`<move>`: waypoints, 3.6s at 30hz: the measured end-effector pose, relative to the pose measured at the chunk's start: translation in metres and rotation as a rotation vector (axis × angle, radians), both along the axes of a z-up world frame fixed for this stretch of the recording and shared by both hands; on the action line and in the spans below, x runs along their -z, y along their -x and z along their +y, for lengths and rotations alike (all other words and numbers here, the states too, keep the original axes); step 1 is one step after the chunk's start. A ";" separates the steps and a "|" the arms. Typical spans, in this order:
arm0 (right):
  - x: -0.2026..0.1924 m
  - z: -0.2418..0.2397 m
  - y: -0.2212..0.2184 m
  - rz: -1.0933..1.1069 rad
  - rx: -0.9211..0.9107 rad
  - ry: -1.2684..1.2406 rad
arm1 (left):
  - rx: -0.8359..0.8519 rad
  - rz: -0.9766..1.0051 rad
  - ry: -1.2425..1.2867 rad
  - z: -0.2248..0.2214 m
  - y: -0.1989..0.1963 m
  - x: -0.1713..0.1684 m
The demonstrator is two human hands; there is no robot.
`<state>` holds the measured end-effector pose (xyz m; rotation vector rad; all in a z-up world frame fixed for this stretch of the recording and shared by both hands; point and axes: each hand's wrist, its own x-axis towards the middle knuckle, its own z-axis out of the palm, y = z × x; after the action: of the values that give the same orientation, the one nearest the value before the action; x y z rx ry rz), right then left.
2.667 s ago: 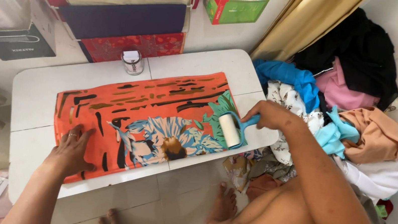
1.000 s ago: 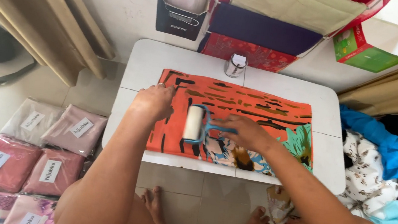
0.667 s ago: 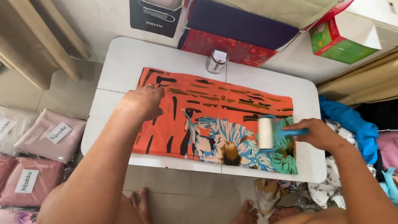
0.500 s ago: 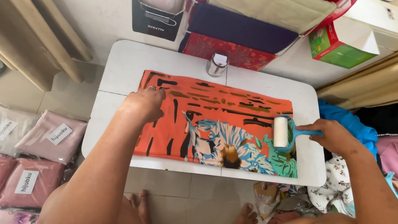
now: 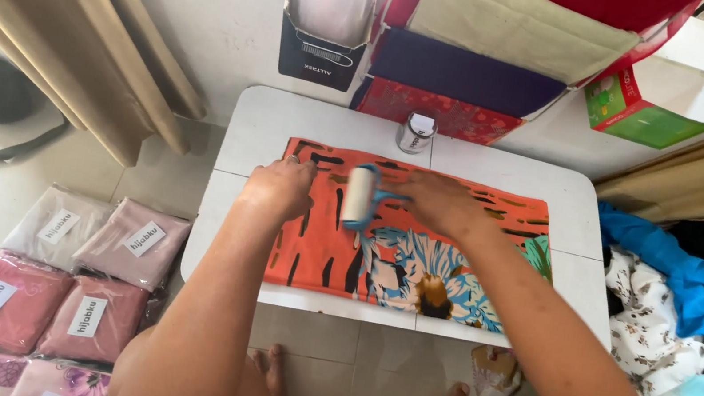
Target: Using a lint roller to remove debris from a piece of orange fabric with a sunflower print
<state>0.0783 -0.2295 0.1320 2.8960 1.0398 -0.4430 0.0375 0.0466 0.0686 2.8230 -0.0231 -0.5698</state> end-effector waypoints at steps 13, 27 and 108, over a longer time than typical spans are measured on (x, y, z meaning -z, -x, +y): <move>0.005 0.014 -0.009 0.215 -0.037 -0.309 | -0.015 0.006 0.049 -0.001 -0.010 0.017; 0.010 -0.305 -0.037 0.014 0.390 -0.157 | 0.032 0.253 0.026 0.005 -0.013 0.077; 0.068 -0.305 -0.008 -0.288 0.588 -0.060 | -0.003 0.400 -0.161 -0.034 0.030 0.084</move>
<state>0.0860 -0.5345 0.0644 3.1494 0.1553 0.0056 0.0075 0.0129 -0.0158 2.8014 0.1067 -1.1707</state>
